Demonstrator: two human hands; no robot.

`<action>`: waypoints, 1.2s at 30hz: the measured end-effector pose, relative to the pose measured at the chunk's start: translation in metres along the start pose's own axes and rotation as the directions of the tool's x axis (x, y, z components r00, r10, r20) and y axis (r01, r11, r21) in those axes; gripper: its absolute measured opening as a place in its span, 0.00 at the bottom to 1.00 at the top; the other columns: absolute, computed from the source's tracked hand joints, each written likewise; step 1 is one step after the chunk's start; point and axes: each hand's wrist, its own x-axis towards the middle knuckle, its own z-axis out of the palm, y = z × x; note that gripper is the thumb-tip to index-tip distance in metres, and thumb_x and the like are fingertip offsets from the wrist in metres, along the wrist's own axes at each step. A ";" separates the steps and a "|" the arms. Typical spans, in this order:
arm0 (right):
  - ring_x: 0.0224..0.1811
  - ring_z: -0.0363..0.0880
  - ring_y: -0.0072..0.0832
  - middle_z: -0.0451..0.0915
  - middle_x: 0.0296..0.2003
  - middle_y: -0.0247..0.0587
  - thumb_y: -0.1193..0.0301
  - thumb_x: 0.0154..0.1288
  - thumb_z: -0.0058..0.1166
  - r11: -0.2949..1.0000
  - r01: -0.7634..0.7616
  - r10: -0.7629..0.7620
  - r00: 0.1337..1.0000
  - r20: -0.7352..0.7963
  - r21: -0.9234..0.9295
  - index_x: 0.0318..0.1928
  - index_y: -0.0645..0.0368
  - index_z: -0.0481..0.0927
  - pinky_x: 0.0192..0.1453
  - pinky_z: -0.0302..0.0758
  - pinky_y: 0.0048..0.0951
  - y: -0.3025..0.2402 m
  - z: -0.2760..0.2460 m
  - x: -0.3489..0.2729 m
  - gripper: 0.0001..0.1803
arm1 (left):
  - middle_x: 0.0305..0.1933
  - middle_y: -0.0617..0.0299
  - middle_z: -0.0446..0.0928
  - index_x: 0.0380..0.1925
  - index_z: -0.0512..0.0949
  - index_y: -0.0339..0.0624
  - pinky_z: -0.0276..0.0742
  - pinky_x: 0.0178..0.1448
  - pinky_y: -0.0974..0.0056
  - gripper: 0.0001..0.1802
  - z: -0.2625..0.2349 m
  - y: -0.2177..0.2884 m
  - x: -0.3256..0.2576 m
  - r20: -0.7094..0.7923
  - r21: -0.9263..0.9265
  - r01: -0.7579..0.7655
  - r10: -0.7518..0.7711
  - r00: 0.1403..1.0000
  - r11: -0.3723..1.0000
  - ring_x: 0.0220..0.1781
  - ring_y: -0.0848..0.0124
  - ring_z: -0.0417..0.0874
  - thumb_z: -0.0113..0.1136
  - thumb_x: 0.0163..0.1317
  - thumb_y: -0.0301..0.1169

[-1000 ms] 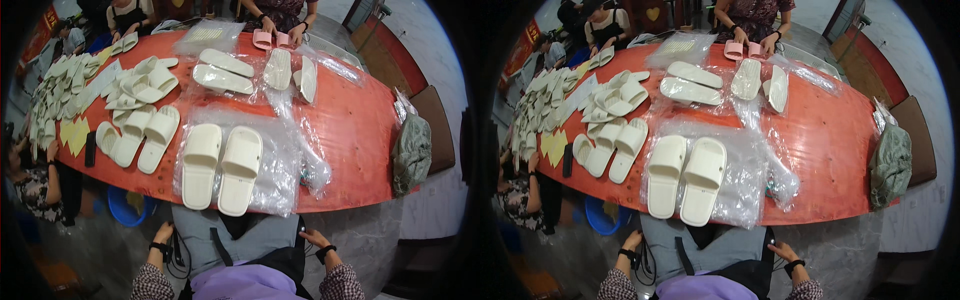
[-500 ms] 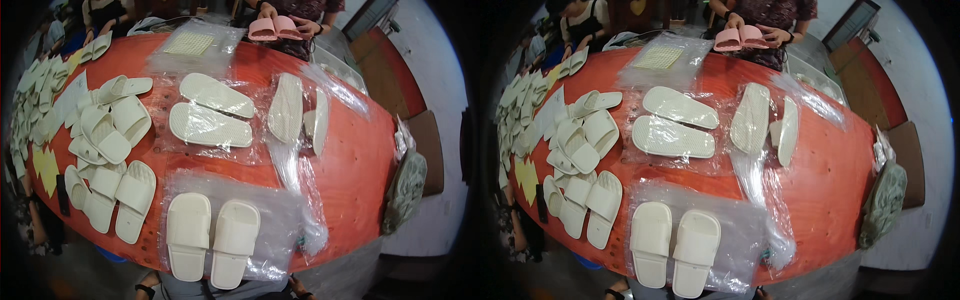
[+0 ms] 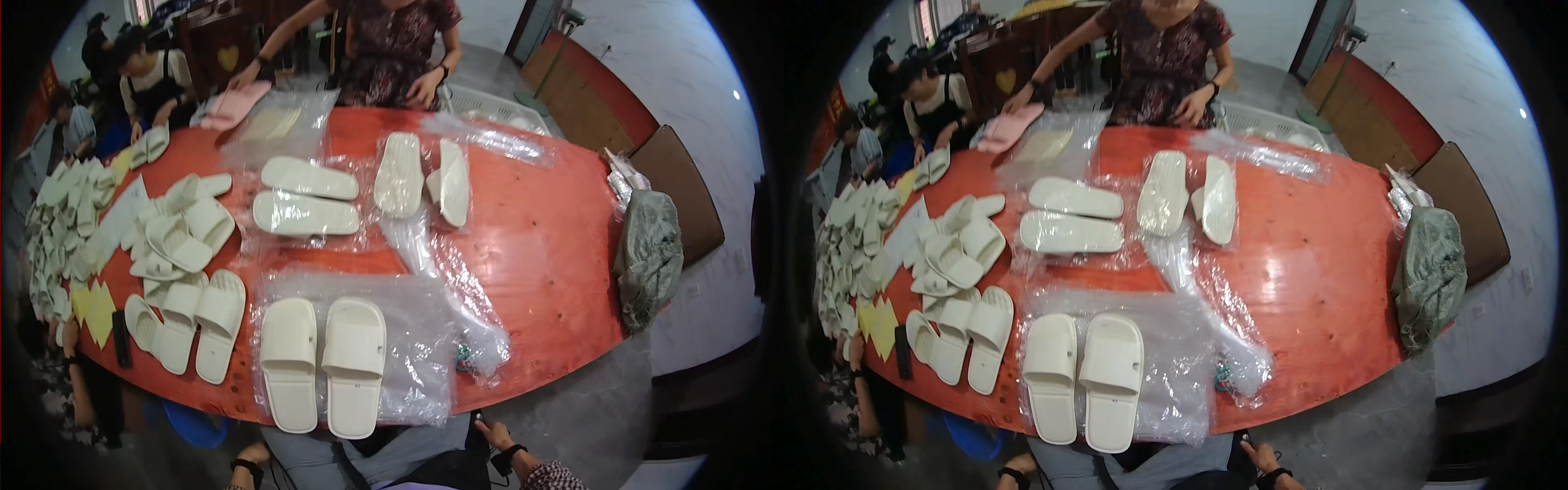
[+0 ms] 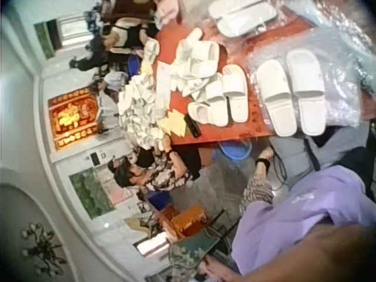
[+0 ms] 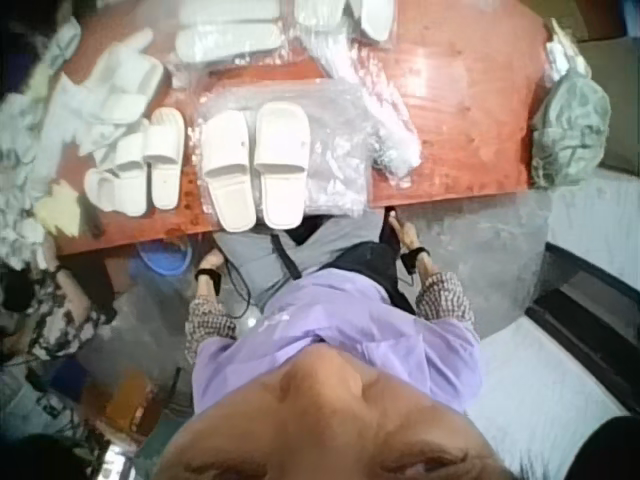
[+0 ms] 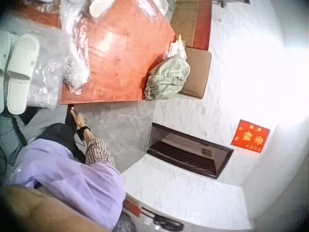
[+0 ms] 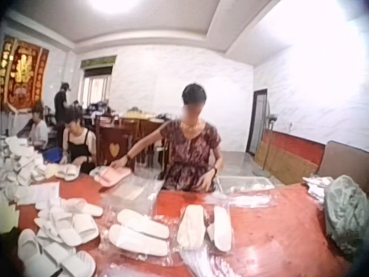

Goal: The person is putting pairs of white sandals into plastic bags.

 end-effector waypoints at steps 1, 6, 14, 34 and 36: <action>0.43 0.81 0.58 0.81 0.33 0.66 0.36 0.65 0.44 0.997 -0.055 0.056 0.998 0.026 -0.061 0.36 0.67 0.84 0.48 0.76 0.49 0.002 0.004 0.001 0.40 | 0.63 0.44 0.72 0.60 0.74 0.43 0.68 0.67 0.59 0.31 -0.017 0.023 -0.022 0.042 -0.014 -0.121 0.122 0.992 0.993 0.66 0.51 0.72 0.53 0.62 0.51; 0.45 0.80 0.59 0.81 0.35 0.66 0.36 0.65 0.44 0.995 -0.101 0.102 0.991 0.085 -0.016 0.37 0.67 0.84 0.49 0.75 0.50 -0.001 0.002 0.002 0.40 | 0.67 0.47 0.69 0.63 0.71 0.40 0.65 0.69 0.60 0.34 -0.036 0.062 -0.076 0.001 -0.191 0.018 -0.018 1.000 0.981 0.69 0.56 0.69 0.56 0.60 0.49; 0.48 0.79 0.59 0.81 0.39 0.68 0.36 0.67 0.41 0.998 -0.048 0.053 0.981 0.188 -0.029 0.41 0.67 0.82 0.53 0.74 0.51 -0.007 -0.004 0.006 0.40 | 0.59 0.48 0.75 0.55 0.74 0.39 0.70 0.63 0.56 0.24 0.043 -0.052 -0.029 -0.237 -0.213 -0.160 0.108 0.966 0.964 0.61 0.55 0.74 0.57 0.63 0.41; 0.30 0.81 0.28 0.81 0.27 0.43 0.77 0.69 0.43 0.887 0.450 -0.375 0.834 -0.404 0.105 0.51 0.67 0.78 0.36 0.76 0.30 -0.188 -0.325 -0.062 0.15 | 0.35 0.52 0.83 0.40 0.79 0.33 0.77 0.45 0.63 0.15 -0.111 0.120 -0.186 -0.360 -0.184 -0.524 0.439 0.823 0.832 0.37 0.65 0.83 0.51 0.71 0.36; 0.30 0.82 0.29 0.82 0.26 0.44 0.74 0.70 0.44 0.834 0.549 -0.461 0.751 -0.473 0.058 0.54 0.68 0.75 0.36 0.76 0.32 -0.228 -0.342 -0.050 0.16 | 0.35 0.46 0.81 0.40 0.78 0.34 0.76 0.46 0.58 0.13 -0.116 0.146 -0.211 -0.388 0.086 -0.549 0.535 0.750 0.831 0.38 0.54 0.83 0.51 0.70 0.34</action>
